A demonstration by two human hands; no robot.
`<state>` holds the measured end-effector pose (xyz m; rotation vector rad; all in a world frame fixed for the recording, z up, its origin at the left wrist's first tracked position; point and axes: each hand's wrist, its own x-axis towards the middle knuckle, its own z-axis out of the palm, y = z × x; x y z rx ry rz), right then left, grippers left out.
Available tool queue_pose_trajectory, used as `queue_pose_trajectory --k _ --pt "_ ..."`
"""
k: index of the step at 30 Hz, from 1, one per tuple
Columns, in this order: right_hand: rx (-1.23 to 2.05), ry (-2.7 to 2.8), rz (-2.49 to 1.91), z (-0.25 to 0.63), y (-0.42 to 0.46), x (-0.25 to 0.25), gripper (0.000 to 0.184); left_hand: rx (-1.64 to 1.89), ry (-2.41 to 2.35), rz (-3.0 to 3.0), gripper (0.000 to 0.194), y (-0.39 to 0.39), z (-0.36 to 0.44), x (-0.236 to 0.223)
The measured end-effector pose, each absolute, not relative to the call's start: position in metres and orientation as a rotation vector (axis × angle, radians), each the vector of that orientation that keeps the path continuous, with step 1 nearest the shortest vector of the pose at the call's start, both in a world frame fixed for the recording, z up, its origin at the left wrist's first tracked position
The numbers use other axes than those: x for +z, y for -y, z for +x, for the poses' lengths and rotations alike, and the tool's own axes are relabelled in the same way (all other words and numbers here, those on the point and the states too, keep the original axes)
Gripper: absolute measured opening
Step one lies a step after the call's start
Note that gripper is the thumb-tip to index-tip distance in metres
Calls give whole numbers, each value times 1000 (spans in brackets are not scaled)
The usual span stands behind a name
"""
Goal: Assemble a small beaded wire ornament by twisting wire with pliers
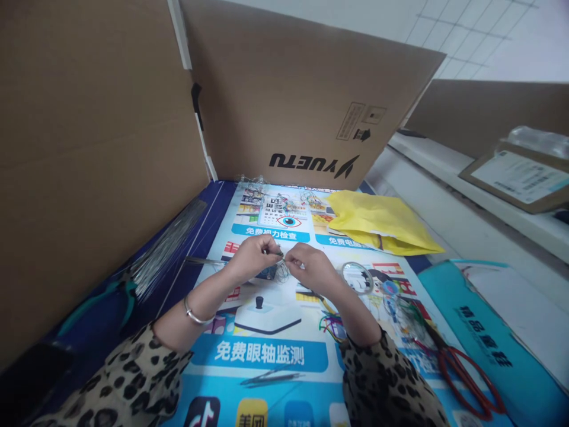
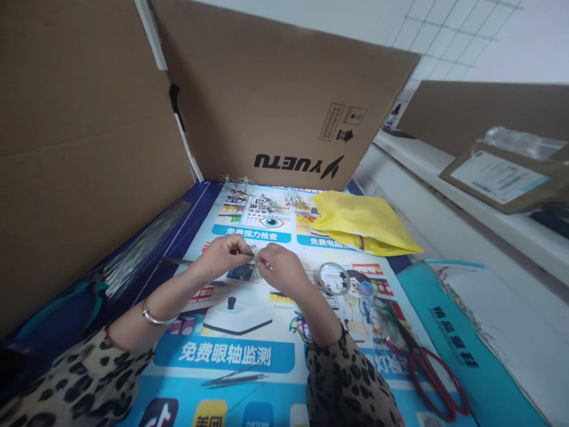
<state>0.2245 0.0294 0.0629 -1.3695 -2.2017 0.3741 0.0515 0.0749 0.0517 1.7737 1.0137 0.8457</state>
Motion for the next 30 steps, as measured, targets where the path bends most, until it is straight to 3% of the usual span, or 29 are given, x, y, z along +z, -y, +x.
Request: queue_pose_trajectory --k 4,16,30 --pt "397 2185 -1388 225 -30 62 11 846 -1010 1938 2 -75 50 53" --pt "478 1949 -1356 226 -37 54 18 930 -956 2136 16 -73 52 50" --pt "708 1780 -1371 221 -39 46 11 1029 -860 2244 18 -73 52 47"
